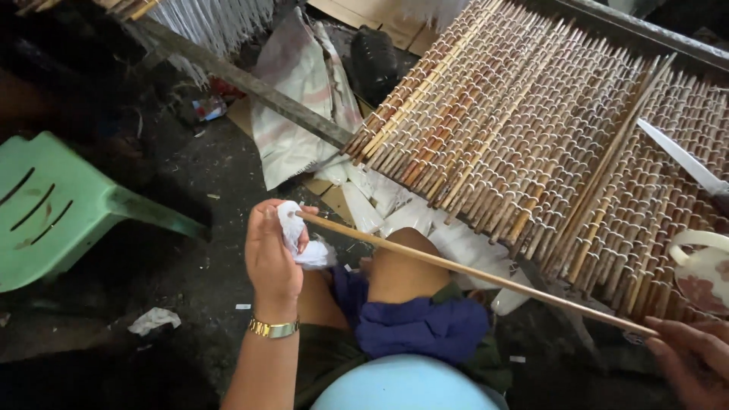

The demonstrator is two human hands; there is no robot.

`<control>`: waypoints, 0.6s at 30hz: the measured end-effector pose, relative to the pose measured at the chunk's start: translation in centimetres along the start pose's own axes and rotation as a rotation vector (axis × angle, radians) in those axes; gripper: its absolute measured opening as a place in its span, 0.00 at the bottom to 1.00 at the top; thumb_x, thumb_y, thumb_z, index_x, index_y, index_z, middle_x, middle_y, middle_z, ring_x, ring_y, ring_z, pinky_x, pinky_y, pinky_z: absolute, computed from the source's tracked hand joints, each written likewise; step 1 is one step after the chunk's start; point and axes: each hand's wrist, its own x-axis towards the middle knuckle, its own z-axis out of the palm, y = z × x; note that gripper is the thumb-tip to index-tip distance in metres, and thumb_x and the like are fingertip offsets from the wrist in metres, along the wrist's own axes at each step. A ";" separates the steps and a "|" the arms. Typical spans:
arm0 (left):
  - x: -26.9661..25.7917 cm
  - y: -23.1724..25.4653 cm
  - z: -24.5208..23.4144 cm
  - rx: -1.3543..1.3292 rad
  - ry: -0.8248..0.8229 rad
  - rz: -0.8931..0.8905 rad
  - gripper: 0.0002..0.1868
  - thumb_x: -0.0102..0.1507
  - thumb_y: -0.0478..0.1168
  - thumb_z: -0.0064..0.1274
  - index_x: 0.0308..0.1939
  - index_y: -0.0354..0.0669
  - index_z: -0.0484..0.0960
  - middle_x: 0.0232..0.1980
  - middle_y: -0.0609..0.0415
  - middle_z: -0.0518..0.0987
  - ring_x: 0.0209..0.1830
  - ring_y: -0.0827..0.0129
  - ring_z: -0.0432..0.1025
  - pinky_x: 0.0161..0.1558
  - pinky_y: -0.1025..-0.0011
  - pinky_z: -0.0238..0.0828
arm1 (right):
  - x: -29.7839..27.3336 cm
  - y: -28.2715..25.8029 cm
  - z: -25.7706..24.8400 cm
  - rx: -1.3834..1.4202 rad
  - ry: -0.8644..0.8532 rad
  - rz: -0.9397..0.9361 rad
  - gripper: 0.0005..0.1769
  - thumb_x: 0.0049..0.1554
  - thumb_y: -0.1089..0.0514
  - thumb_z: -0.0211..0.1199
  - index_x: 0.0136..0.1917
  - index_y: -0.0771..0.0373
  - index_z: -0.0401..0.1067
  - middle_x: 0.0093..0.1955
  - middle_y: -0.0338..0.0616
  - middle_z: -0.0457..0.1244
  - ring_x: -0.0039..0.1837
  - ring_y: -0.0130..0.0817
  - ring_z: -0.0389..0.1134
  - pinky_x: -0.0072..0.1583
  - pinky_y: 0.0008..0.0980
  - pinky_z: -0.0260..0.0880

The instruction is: Tying and looping white cotton strings onto a wooden rod to create a fringe or mop-like structure in a workshop.

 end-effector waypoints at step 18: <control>-1.5 2.7 1.6 0.684 -0.174 0.408 0.16 0.76 0.41 0.30 0.60 0.38 0.70 0.54 0.46 0.83 0.51 0.63 0.78 0.52 0.68 0.75 | 2.2 -3.2 1.7 0.081 -0.155 -0.105 0.10 0.52 0.51 0.65 0.47 0.47 0.82 0.30 0.32 0.71 0.29 0.25 0.69 0.40 0.24 0.69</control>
